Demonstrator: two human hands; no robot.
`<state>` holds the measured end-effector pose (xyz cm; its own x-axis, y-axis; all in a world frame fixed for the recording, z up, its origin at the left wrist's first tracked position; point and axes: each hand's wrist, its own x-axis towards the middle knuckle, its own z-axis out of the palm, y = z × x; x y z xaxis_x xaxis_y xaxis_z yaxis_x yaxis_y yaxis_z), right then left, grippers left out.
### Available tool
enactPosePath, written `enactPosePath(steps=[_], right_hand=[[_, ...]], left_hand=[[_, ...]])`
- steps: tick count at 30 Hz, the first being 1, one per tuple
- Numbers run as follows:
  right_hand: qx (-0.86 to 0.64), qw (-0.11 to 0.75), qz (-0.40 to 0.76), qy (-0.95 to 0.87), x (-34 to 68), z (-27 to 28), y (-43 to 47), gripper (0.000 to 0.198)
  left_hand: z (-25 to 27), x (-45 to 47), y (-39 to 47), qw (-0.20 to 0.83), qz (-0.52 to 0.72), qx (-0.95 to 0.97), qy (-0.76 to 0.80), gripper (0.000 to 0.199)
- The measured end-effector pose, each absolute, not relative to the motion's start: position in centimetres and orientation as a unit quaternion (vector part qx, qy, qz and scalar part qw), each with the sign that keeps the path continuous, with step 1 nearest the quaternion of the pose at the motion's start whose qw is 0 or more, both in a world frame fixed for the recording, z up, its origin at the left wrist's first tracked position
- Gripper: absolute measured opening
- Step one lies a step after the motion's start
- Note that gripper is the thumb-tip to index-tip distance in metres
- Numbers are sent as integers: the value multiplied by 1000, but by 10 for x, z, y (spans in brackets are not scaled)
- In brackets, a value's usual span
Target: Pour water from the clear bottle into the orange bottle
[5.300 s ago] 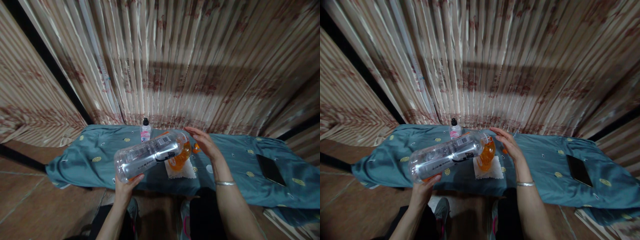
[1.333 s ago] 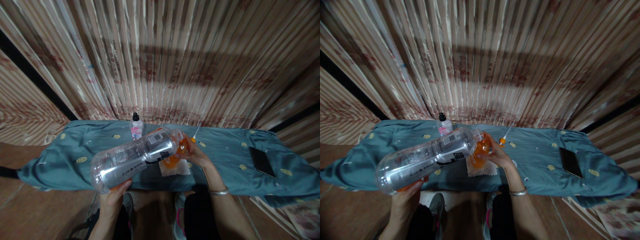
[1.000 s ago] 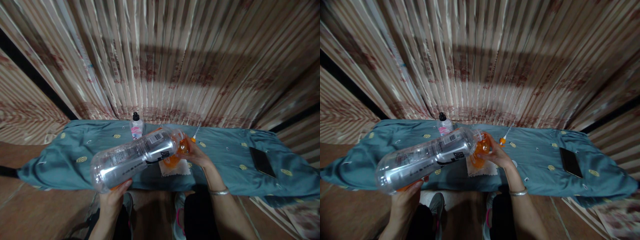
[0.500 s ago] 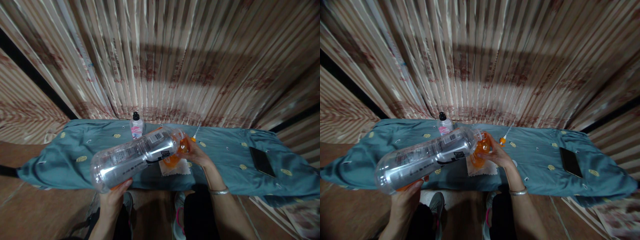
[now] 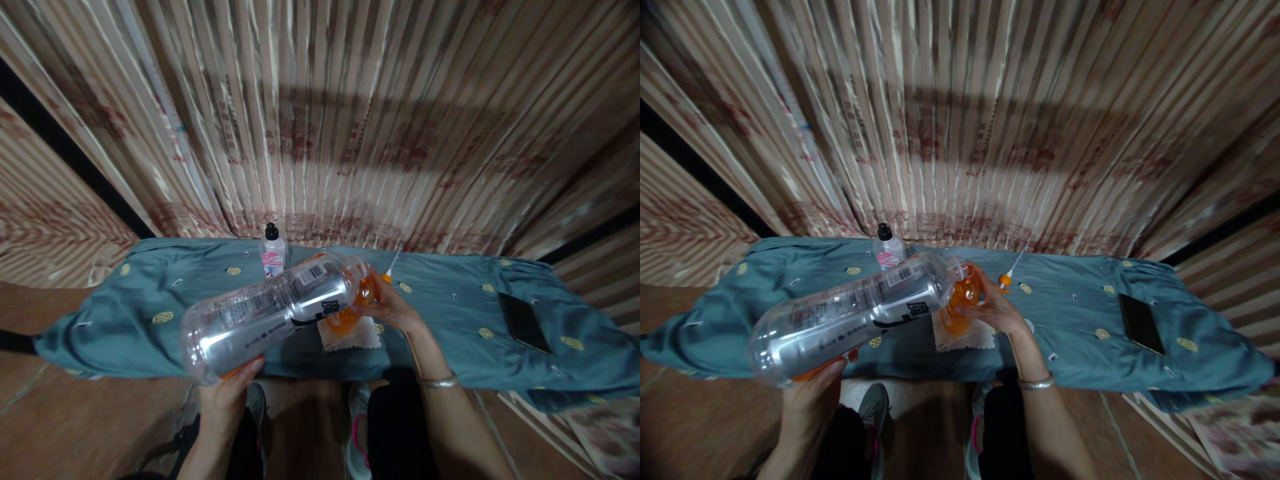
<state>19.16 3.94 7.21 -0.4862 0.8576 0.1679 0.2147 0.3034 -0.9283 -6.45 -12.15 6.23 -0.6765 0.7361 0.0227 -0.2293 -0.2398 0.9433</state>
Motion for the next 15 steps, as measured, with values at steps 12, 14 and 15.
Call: enactPosePath(steps=[12,14,15], right_hand=[[-371,356,452,-729,191,74,39,88],[-371,356,450,-730,190,75,38,87],[-370,357,451,-730,190,76,38,86]], left_hand=[[68,-63,-121,293,731,283,547,53],[69,-63,-121,296,731,276,550,52],[69,-63,-121,297,732,272,549,51]])
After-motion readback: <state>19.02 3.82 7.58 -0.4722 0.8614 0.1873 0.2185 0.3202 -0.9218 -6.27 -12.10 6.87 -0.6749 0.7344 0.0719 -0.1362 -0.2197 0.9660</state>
